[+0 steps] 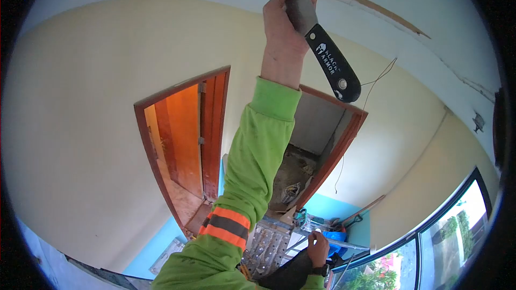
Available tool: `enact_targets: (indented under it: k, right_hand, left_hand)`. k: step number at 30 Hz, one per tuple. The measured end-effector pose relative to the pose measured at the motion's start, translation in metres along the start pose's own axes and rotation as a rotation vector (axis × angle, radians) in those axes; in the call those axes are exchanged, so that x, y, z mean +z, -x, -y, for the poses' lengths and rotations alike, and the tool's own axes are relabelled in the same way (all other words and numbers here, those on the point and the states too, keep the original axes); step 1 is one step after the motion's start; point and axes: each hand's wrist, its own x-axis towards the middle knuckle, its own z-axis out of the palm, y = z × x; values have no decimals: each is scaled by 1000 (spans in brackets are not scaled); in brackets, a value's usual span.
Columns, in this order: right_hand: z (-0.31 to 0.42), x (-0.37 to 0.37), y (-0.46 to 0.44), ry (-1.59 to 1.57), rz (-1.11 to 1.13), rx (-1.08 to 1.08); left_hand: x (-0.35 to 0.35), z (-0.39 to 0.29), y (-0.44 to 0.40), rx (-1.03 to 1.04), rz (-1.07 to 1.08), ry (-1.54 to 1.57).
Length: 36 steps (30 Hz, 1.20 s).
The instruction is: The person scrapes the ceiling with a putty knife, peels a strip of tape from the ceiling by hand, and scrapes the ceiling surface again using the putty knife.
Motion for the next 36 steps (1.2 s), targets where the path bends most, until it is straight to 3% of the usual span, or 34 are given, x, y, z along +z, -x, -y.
enact_targets:
  k: [8,10,17,19,20,22,23,25,28,36]
  right_hand:
    - [1,-1,1,2,-9,-35]
    - [13,-6,0,11,-6,-6]
    - [-1,5,-3,4,-28,-42]
    - [1,7,-2,5,-33,-44]
    - [2,8,-2,-2,-59,-68]
    - [7,6,-2,-12,-17,-50]
    - [10,5,-4,-18,18,-32]
    - [14,4,-5,-2,29,-17]
    - [12,5,-5,0,37,-2]
    - [4,6,-5,7,-31,-49]
  left_hand:
    - [-1,-6,4,-87,-3,185]
    - [-9,-9,-2,-308,107,508]
    - [3,-10,10,-434,-33,738]
    - [-1,-6,10,-213,29,333]
    - [1,-4,16,-214,30,327]
    - [3,-1,34,99,108,-429]
    - [-1,2,32,99,108,-435]
    - [-8,8,26,401,110,-721]
    - [-11,12,12,534,128,-722]
    - [-2,14,6,549,63,-806]
